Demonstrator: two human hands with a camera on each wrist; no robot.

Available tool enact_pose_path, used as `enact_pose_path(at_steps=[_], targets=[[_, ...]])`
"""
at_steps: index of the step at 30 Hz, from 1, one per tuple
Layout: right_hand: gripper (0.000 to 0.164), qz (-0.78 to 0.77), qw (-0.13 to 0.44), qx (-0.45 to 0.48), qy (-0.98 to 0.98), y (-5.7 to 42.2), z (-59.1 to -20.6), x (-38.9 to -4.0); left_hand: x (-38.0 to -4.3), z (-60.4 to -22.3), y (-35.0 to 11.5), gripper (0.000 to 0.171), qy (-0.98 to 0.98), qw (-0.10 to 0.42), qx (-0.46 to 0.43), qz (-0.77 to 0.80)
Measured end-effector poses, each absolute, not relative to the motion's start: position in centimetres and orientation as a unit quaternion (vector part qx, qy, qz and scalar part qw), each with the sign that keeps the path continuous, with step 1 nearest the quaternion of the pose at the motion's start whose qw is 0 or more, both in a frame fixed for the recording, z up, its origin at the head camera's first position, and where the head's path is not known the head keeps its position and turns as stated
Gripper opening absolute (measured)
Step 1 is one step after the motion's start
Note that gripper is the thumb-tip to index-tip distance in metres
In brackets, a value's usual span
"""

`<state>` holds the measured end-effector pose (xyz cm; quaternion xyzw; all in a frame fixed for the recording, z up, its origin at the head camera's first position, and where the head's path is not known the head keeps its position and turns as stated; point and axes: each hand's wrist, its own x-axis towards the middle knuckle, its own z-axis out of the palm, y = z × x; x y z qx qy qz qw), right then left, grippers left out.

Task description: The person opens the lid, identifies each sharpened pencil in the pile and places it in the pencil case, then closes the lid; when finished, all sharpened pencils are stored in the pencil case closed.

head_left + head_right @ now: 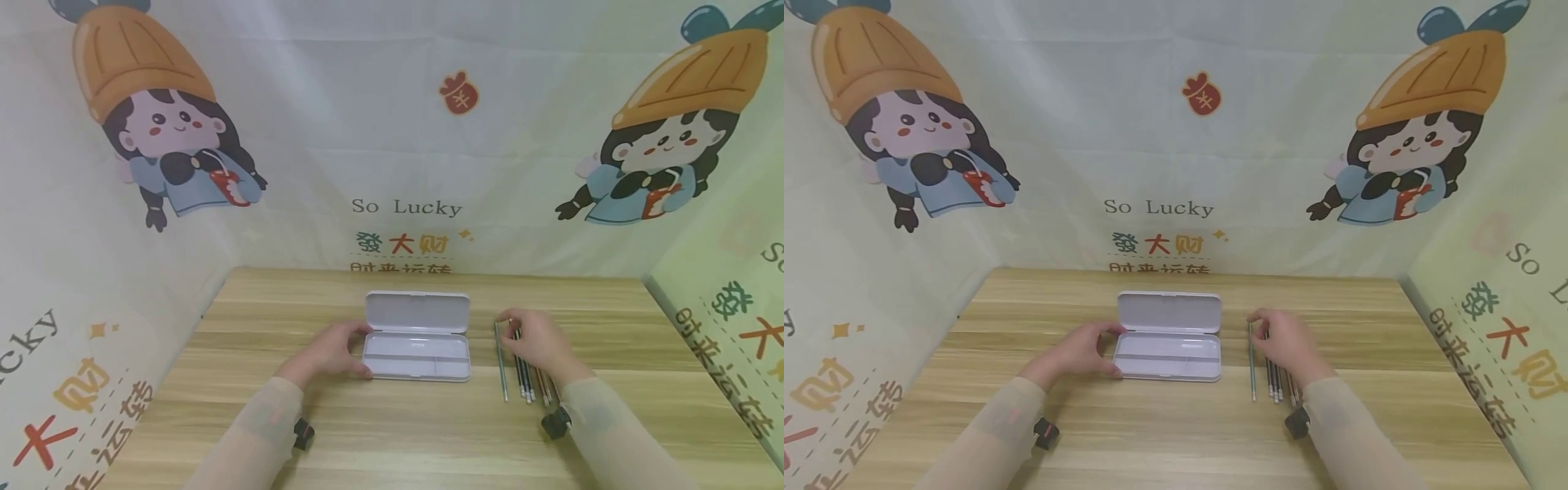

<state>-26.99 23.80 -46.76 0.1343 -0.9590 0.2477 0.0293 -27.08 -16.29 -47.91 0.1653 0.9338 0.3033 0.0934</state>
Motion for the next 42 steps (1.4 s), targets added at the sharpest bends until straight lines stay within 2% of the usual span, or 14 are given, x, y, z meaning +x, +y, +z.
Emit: enact_pose_path(at_steps=[13, 30, 42], targets=[[0.045, 0.23, -0.032, 0.121, -0.965, 23.2, -48.3, -26.6, -26.8, -47.7, -16.0, 0.084, 0.932, 0.098, 0.163, 0.308], [0.041, 0.233, -0.005, 0.059, -0.971, 22.2, -48.2, -26.3, -26.8, -47.7, -16.1, 0.086, 0.936, 0.095, 0.159, 0.299], [0.038, 0.288, 0.011, 0.049, -0.956, 22.5, -47.2, -26.4, -27.1, -48.1, -16.2, 0.086, 0.934, 0.094, 0.164, 0.305]])
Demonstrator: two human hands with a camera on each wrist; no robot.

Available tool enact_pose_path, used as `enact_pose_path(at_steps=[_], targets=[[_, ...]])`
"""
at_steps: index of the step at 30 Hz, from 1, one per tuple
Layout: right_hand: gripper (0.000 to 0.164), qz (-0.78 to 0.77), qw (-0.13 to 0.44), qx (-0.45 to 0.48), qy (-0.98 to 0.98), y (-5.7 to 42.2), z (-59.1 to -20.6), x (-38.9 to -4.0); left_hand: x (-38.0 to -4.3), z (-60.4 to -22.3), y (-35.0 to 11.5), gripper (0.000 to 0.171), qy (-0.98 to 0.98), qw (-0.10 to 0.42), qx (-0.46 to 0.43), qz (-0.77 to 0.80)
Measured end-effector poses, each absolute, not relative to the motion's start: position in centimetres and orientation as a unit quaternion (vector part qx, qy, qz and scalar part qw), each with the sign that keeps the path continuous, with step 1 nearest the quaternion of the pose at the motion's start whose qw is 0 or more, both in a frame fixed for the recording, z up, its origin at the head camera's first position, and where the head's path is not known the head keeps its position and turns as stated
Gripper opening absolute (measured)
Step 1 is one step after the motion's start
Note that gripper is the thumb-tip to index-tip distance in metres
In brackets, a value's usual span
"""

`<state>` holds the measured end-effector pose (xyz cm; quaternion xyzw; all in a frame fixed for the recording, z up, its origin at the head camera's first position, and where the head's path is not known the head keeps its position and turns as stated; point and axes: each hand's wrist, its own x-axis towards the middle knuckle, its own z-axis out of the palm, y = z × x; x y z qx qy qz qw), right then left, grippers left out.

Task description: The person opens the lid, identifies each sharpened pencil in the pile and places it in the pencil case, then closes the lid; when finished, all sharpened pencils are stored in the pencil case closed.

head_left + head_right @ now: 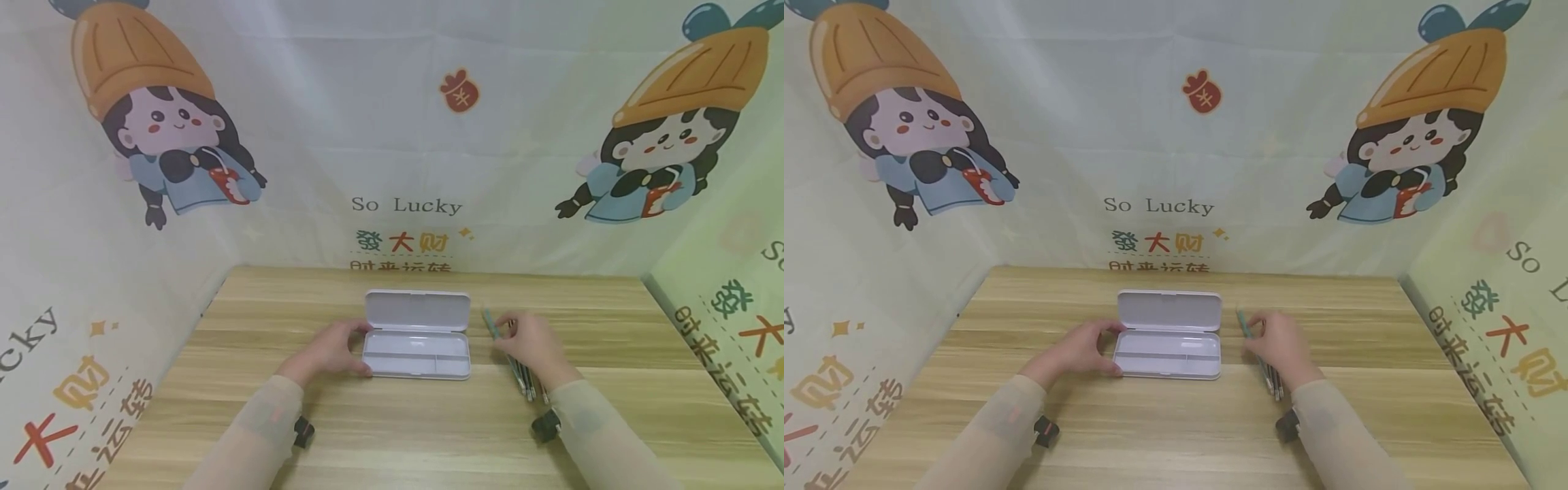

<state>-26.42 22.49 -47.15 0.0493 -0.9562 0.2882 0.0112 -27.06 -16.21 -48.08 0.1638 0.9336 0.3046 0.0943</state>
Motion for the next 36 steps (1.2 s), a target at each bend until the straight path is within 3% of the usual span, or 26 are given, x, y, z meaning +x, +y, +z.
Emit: enact_pose_path(at_steps=[8, 20, 29, 36], targets=[[0.037, 0.287, 0.072, 0.06, -0.953, 22.8, -45.2, -26.4, -27.0, -48.0, -16.3, 0.086, 0.932, 0.098, 0.169, 0.304], [0.028, 0.255, 0.167, 0.148, -0.941, 21.5, -43.8, -26.4, -26.9, -47.9, -16.4, 0.086, 0.935, 0.094, 0.171, 0.297], [0.024, 0.269, 0.163, 0.227, -0.922, 20.0, -43.7, -26.1, -26.9, -47.8, -16.4, 0.085, 0.934, 0.092, 0.178, 0.297], [0.022, 0.255, 0.125, 0.256, -0.924, 18.3, -44.0, -26.4, -26.9, -47.8, -16.3, 0.085, 0.932, 0.092, 0.18, 0.302]])
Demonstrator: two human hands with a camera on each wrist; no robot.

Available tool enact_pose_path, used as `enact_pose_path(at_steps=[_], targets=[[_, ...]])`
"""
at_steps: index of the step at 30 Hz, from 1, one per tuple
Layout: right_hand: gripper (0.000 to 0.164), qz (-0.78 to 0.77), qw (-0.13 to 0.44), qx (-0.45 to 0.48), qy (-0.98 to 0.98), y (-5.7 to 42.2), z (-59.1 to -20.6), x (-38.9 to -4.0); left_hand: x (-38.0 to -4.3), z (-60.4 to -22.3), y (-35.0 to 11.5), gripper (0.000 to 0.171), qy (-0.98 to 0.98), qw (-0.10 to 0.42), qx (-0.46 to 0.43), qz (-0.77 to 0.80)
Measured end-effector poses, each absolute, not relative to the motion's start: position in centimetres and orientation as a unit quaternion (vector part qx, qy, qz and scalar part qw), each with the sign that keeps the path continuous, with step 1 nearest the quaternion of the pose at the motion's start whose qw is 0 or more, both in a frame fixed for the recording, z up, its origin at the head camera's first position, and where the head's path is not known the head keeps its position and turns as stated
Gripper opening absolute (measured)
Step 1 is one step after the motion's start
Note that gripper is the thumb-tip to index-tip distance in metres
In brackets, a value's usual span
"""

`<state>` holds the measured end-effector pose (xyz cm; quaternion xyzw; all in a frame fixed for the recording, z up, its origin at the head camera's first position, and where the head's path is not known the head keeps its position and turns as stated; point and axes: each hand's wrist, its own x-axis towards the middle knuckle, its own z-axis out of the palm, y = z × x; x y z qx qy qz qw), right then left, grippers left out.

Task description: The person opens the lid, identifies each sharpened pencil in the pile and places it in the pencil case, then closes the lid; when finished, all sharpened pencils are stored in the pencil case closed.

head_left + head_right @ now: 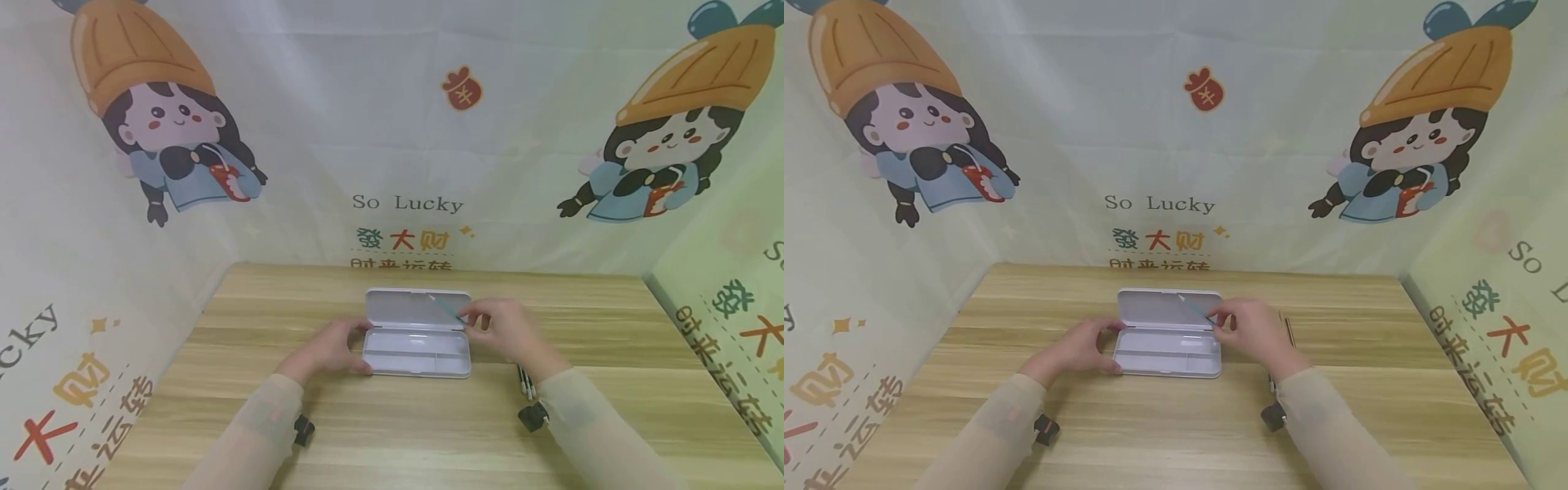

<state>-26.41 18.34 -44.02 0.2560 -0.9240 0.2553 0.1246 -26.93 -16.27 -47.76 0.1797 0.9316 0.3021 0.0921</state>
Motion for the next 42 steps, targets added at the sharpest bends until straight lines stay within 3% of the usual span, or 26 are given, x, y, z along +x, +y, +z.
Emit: enact_pose_path(at_steps=[15, 24, 42], targets=[[0.02, 0.118, 0.062, 0.365, -0.921, 14.7, -45.2, -28.1, -27.0, -48.2, -16.4, 0.084, 0.929, 0.096, 0.174, 0.312], [0.019, 0.123, 0.063, 0.391, -0.91, 12.8, -45.8, -28.9, -27.0, -48.1, -16.3, 0.084, 0.929, 0.096, 0.167, 0.315], [0.017, 0.137, -0.001, 0.412, -0.901, 10.7, -47.1, -29.8, -27.0, -47.7, -16.2, 0.084, 0.93, 0.098, 0.174, 0.307]])
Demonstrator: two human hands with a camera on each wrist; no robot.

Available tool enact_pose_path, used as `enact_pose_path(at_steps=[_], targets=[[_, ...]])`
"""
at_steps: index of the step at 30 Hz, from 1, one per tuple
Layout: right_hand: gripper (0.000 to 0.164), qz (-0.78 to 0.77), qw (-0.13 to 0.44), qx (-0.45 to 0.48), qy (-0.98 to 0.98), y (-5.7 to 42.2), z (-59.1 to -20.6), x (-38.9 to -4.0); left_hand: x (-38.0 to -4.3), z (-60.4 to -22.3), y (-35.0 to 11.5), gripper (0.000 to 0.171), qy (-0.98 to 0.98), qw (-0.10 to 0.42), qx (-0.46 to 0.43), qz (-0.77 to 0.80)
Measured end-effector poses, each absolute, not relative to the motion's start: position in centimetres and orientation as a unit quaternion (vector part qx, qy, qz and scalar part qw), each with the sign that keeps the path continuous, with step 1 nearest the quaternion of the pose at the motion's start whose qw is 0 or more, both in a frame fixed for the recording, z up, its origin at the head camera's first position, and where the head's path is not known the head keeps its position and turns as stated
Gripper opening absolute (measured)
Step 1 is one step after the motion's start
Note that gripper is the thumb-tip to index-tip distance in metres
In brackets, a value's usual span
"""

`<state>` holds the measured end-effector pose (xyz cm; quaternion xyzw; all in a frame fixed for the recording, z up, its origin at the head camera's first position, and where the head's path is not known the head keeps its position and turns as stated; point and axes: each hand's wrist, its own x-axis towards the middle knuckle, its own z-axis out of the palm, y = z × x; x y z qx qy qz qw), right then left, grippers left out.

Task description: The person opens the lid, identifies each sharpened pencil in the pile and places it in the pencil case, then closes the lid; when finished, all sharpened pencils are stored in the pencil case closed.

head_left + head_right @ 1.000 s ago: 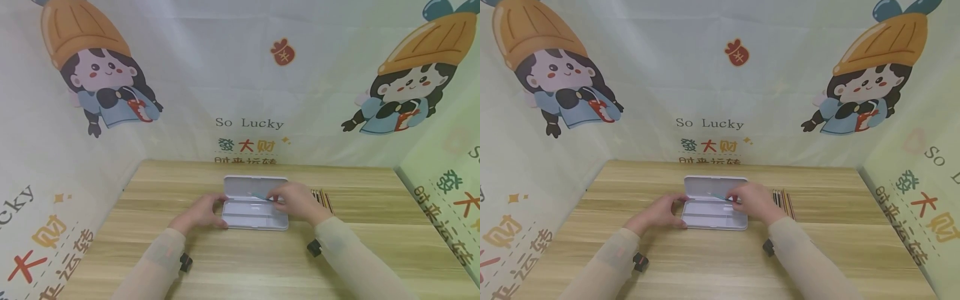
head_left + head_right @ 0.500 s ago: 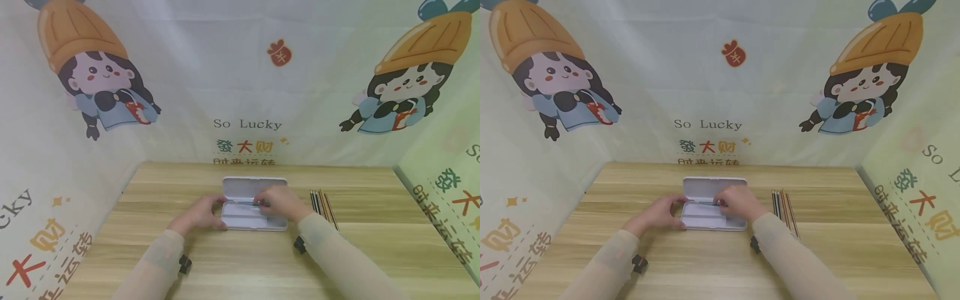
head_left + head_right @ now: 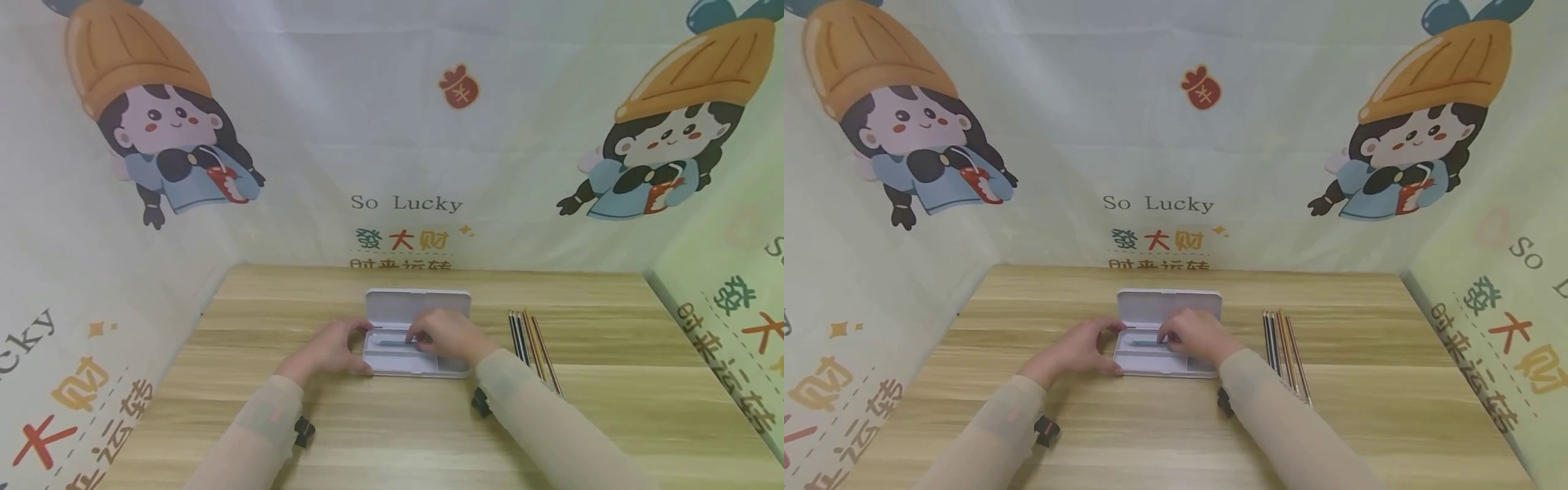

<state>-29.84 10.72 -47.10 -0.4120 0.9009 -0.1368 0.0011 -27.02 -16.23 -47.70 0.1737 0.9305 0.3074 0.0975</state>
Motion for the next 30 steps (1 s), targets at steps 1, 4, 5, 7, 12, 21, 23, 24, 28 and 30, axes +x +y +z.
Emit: enact_pose_path(at_steps=[1, 4, 5, 7, 12, 21, 23, 24, 28, 30], targets=[[0.017, -0.138, 0.004, -0.411, 0.901, 10.7, -47.2, -29.8, -27.0, -47.6, -16.2, 0.084, 0.93, 0.098, 0.174, 0.308], [0.017, -0.143, 0.013, -0.405, 0.903, 10.8, -47.3, -29.8, -26.9, -47.6, -16.1, 0.084, 0.93, 0.098, 0.173, 0.309], [0.017, -0.144, 0.014, -0.404, 0.903, 10.9, -47.4, -29.8, -26.9, -47.5, -16.1, 0.084, 0.931, 0.098, 0.172, 0.308], [0.018, -0.146, 0.014, -0.4, 0.905, 10.9, -47.4, -29.9, -27.0, -47.5, -16.1, 0.084, 0.932, 0.095, 0.171, 0.305], [0.018, -0.165, 0.0, -0.387, 0.907, 11.1, -47.3, -29.8, -27.0, -47.5, -16.2, 0.084, 0.933, 0.095, 0.168, 0.302], [0.021, -0.27, -0.018, -0.312, 0.911, 12.7, -46.5, -28.2, -27.1, -47.4, -16.0, 0.087, 0.934, 0.096, 0.163, 0.304], [0.022, -0.29, -0.013, -0.294, 0.911, 13.2, -46.1, -27.7, -27.2, -47.4, -16.0, 0.087, 0.935, 0.093, 0.164, 0.299], [0.023, -0.295, -0.015, -0.289, 0.911, 13.4, -46.0, -27.5, -27.2, -47.5, -16.0, 0.087, 0.936, 0.092, 0.165, 0.298], [0.022, -0.277, -0.03, -0.26, 0.925, 14.5, -45.6, -26.6, -27.1, -47.6, -16.0, 0.087, 0.936, 0.091, 0.168, 0.297], [0.021, -0.264, -0.038, -0.239, 0.934, 15.1, -45.4, -26.2, -27.0, -47.7, -16.0, 0.087, 0.935, 0.091, 0.168, 0.298]])
